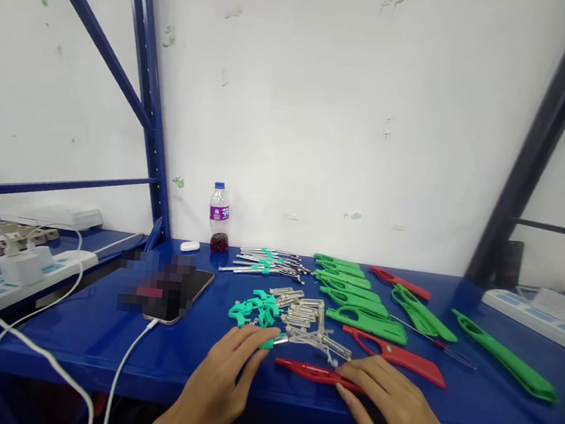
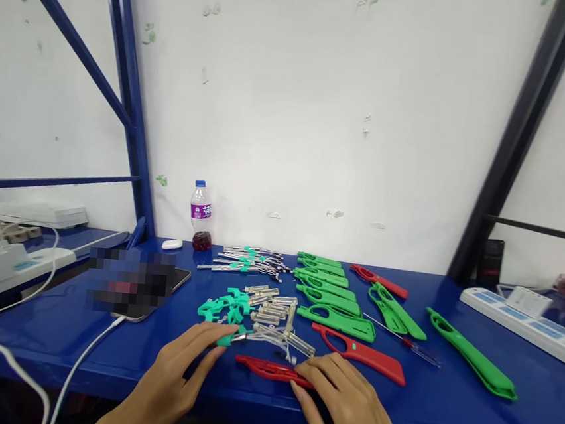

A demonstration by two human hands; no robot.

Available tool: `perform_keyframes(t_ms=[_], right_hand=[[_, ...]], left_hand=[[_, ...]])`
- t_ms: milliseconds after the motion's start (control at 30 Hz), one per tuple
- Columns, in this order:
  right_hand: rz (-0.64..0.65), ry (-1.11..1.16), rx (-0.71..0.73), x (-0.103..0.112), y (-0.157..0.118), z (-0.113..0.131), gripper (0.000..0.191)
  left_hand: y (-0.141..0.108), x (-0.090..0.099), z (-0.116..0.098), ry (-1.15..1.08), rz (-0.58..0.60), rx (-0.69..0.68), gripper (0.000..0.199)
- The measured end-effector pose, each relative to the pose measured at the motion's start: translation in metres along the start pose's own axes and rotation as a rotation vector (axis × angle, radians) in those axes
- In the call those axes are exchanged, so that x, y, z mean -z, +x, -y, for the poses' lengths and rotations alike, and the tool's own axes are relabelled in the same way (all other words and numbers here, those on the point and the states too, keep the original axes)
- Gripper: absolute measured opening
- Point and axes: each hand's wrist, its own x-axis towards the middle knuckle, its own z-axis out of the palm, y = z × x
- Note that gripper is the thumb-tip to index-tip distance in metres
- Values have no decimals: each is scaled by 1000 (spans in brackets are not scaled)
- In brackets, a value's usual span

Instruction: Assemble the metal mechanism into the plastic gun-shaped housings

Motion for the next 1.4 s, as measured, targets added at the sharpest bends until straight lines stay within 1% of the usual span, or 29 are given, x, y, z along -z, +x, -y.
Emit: perform_keyframes(t_ms=[100, 267, 433, 633, 767, 900, 967, 1067, 1133, 1267, 1400], right_hand=[[38, 21, -20, 0, 0, 2, 23], [110, 66, -67, 1, -1, 4, 19], [86, 84, -86, 4, -1, 6, 18], [152, 126, -137, 7, -1, 5, 19], [115, 104, -159, 4, -3, 4, 21], [129, 103, -172, 2, -4, 2, 20], [129, 98, -161, 2, -5, 2, 20], [127, 95, -152, 1, -5, 1, 19], [138, 101, -151, 1, -5, 1, 18], [140, 114, -145, 2, -2, 3, 18], [134, 114, -140, 5, 2, 6, 19]], left_hand=[[-4, -3, 4, 63, 39, -43, 40], [-7, -5, 8, 116, 114, -26, 39], [-4, -7, 7, 167, 136, -13, 39], [-1, -7, 7, 178, 124, -2, 37], [-3, -8, 8, 173, 183, 29, 36], [-3, -7, 7, 166, 224, 41, 38], [-2, -4, 6, 157, 208, 41, 39], [-1, 0, 5, 160, 122, 40, 41], [-1, 2, 5, 181, 84, 66, 41], [-3, 3, 9, 258, 66, 91, 39], [-5, 0, 11, 285, 54, 31, 34]])
